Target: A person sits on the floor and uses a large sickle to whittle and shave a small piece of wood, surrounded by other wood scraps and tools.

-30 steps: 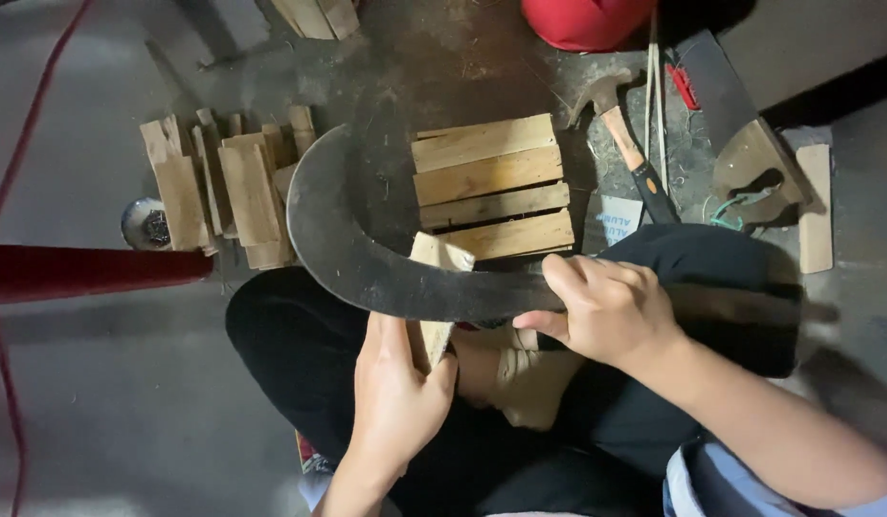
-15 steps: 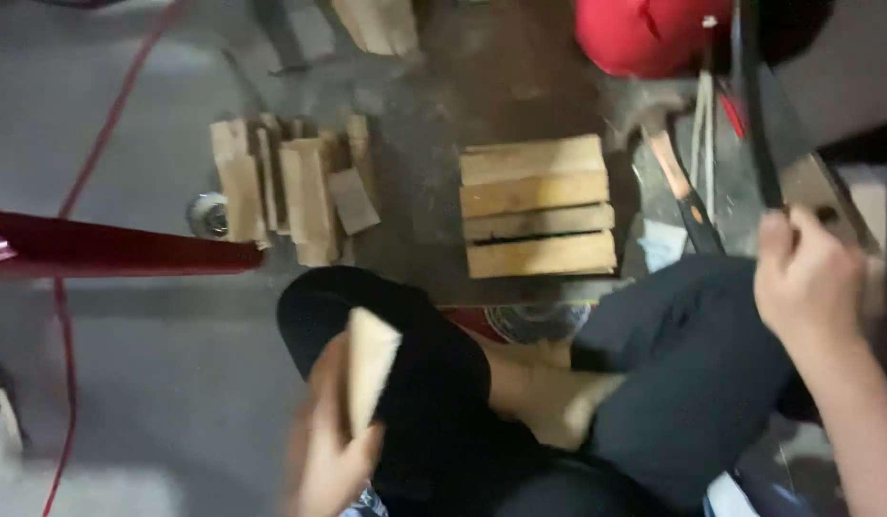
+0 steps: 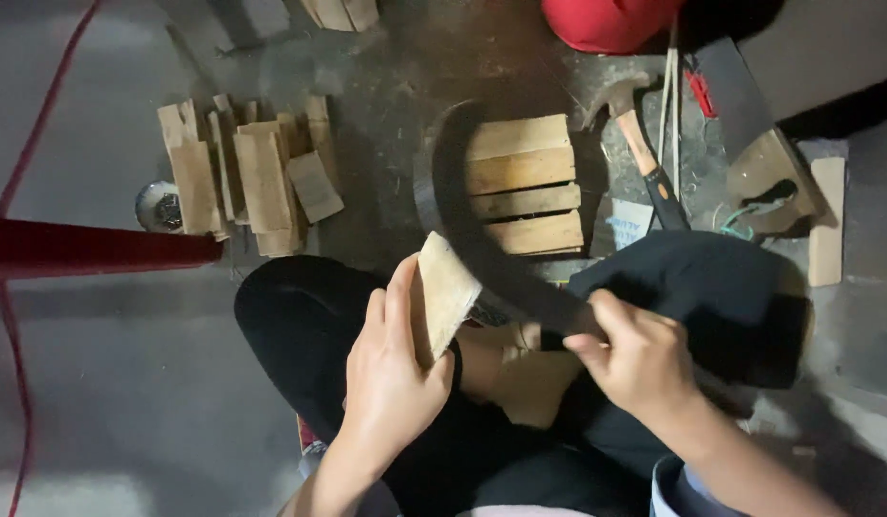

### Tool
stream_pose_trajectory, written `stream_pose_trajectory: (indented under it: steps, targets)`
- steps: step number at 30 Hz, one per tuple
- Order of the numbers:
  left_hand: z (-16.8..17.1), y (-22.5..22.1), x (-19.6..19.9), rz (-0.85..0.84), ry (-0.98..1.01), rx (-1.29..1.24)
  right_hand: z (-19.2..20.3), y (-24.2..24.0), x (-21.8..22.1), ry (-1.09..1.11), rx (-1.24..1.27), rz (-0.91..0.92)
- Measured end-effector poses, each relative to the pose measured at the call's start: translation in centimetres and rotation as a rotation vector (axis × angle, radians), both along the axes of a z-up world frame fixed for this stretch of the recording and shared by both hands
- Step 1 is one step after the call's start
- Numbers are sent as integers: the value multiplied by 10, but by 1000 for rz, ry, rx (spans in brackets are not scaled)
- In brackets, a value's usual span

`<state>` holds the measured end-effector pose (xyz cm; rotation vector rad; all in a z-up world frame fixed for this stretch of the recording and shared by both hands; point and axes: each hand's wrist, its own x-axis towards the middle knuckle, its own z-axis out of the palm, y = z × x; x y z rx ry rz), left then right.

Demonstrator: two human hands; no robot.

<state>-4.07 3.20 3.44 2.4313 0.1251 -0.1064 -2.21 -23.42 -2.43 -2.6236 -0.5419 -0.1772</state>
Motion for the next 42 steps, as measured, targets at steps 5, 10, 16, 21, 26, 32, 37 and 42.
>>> stream_pose_trajectory:
  steps: [5,10,16,21,26,32,37,42]
  targets:
    - [-2,-2,0,-33,-3,-21,15,20,11,-97,-88,109]
    - [-3,6,-3,-35,-8,12,12,21,20,-170,-140,140]
    - [2,9,-7,-62,-45,18,3,9,31,-288,-226,180]
    - [-7,9,-10,-101,17,50,-26,-8,31,-393,-283,155]
    - [0,14,-14,-84,80,64,-47,-22,30,-385,-297,111]
    - [-4,61,-41,119,64,-42,-61,-127,62,109,9,-577]
    - [7,25,-19,26,-32,-109,-41,-59,37,146,-52,-465]
    - [-9,11,-3,15,7,-78,-35,-2,9,308,-48,-293]
